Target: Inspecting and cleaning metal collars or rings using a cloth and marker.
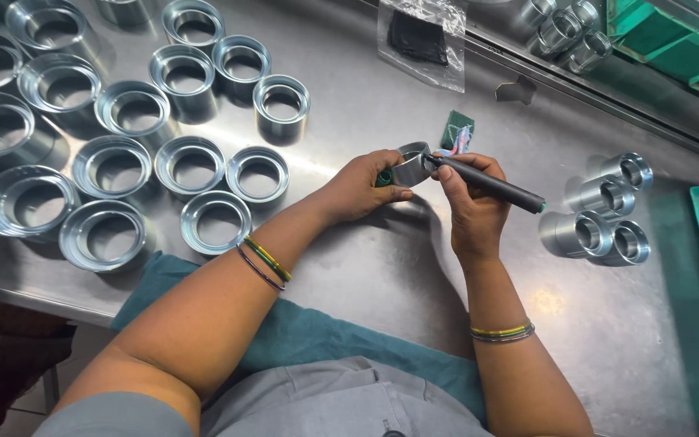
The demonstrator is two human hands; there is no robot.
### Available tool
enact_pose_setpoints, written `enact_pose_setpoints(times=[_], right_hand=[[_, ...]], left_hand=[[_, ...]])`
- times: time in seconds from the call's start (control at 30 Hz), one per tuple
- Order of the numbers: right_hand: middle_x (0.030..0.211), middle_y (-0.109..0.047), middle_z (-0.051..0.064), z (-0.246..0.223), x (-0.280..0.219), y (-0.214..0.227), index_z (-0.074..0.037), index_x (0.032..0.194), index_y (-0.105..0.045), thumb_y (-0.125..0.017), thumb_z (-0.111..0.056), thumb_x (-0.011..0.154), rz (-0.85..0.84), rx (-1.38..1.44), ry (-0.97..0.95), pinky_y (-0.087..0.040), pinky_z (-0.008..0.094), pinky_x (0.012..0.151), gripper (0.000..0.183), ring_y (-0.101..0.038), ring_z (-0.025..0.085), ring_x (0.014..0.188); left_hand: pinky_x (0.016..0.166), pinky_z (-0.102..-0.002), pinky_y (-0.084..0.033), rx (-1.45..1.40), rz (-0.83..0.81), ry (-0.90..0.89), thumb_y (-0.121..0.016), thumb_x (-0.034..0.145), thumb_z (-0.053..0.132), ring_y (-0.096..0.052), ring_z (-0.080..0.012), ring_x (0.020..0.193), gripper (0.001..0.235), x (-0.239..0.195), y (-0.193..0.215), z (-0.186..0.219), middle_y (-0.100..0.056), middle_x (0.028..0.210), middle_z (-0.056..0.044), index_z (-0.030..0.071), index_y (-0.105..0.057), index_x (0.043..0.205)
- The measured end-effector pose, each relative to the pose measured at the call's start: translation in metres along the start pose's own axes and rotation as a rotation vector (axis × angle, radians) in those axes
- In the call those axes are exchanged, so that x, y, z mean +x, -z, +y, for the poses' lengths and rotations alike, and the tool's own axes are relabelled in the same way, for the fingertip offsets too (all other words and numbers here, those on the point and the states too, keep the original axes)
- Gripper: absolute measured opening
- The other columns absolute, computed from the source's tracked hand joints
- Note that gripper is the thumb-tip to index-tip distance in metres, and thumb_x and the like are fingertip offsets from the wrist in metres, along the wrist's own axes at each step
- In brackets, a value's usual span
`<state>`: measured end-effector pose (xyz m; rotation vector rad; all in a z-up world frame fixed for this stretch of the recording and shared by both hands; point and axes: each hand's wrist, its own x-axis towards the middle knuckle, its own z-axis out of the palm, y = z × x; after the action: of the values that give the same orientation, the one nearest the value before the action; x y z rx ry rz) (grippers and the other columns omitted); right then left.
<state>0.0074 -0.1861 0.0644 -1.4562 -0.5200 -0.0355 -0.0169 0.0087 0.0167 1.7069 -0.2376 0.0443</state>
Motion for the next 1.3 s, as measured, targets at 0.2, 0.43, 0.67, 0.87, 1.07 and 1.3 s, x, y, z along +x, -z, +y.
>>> enact_pose_setpoints(times=[0.2, 0.43, 0.67, 0.87, 1.07, 1.3], right_hand=[[0.107, -0.072, 0.013, 0.006, 0.002, 0.009, 0.000, 0.116, -0.060, -0.073, -0.004, 0.098, 0.031, -0.024, -0.012, -0.061, 0.032, 0.098, 0.022, -0.072, 0.016, 0.100], [0.113, -0.073, 0.016, 0.002, 0.001, 0.009, 0.000, 0.112, -0.058, -0.071, -0.003, 0.097, -0.010, -0.024, -0.003, -0.062, 0.033, 0.097, 0.020, -0.072, 0.019, 0.101], [0.104, -0.071, 0.018, 0.003, 0.001, 0.010, 0.000, 0.114, -0.055, -0.069, -0.003, 0.098, 0.091, 0.113, -0.024, -0.065, 0.036, 0.091, 0.021, -0.075, 0.023, 0.097], [0.105, -0.069, 0.011, -0.001, -0.011, -0.010, 0.000, 0.116, -0.058, -0.071, -0.004, 0.096, -0.008, 0.067, -0.091, -0.062, 0.034, 0.084, 0.024, -0.072, 0.020, 0.095], [0.102, -0.069, 0.010, -0.012, -0.017, -0.011, 0.000, 0.112, -0.061, -0.071, -0.008, 0.096, -0.094, 0.040, -0.117, -0.061, 0.031, 0.079, 0.020, -0.071, 0.018, 0.093], [0.090, -0.070, 0.008, -0.024, -0.019, -0.011, -0.002, 0.106, -0.064, -0.073, -0.010, 0.096, -0.097, 0.090, -0.112, -0.055, 0.027, 0.068, 0.015, -0.068, 0.014, 0.078]], left_hand=[[0.083, -0.031, -0.052, 0.005, 0.001, 0.001, -0.082, 0.086, 0.024, -0.062, -0.0132, 0.089, 0.032, 0.002, -0.002, -0.004, -0.068, 0.095, -0.004, 0.008, -0.066, 0.108], [0.081, -0.031, -0.053, 0.006, -0.007, 0.054, -0.081, 0.086, 0.026, -0.063, -0.0128, 0.088, 0.031, 0.004, -0.003, -0.003, -0.069, 0.094, -0.004, 0.008, -0.065, 0.105], [0.082, -0.044, -0.052, 0.470, 0.222, -0.180, -0.081, 0.081, 0.016, -0.065, -0.0343, 0.098, 0.034, -0.001, 0.004, -0.001, -0.062, 0.111, -0.012, 0.007, -0.062, 0.108], [0.085, -0.047, -0.053, 0.563, 0.338, -0.194, -0.075, 0.088, 0.011, -0.066, -0.0368, 0.104, 0.036, -0.002, 0.006, 0.004, -0.062, 0.118, -0.013, 0.011, -0.059, 0.121], [0.085, -0.044, -0.056, 0.405, 0.255, -0.298, -0.079, 0.084, 0.009, -0.068, -0.0350, 0.102, 0.074, -0.005, -0.004, 0.023, -0.064, 0.113, -0.014, 0.018, -0.042, 0.148], [0.073, -0.038, -0.055, 0.255, 0.122, -0.240, -0.079, 0.089, 0.009, -0.070, -0.0262, 0.076, 0.077, -0.012, -0.013, 0.026, -0.062, 0.083, -0.009, 0.021, -0.038, 0.153]])
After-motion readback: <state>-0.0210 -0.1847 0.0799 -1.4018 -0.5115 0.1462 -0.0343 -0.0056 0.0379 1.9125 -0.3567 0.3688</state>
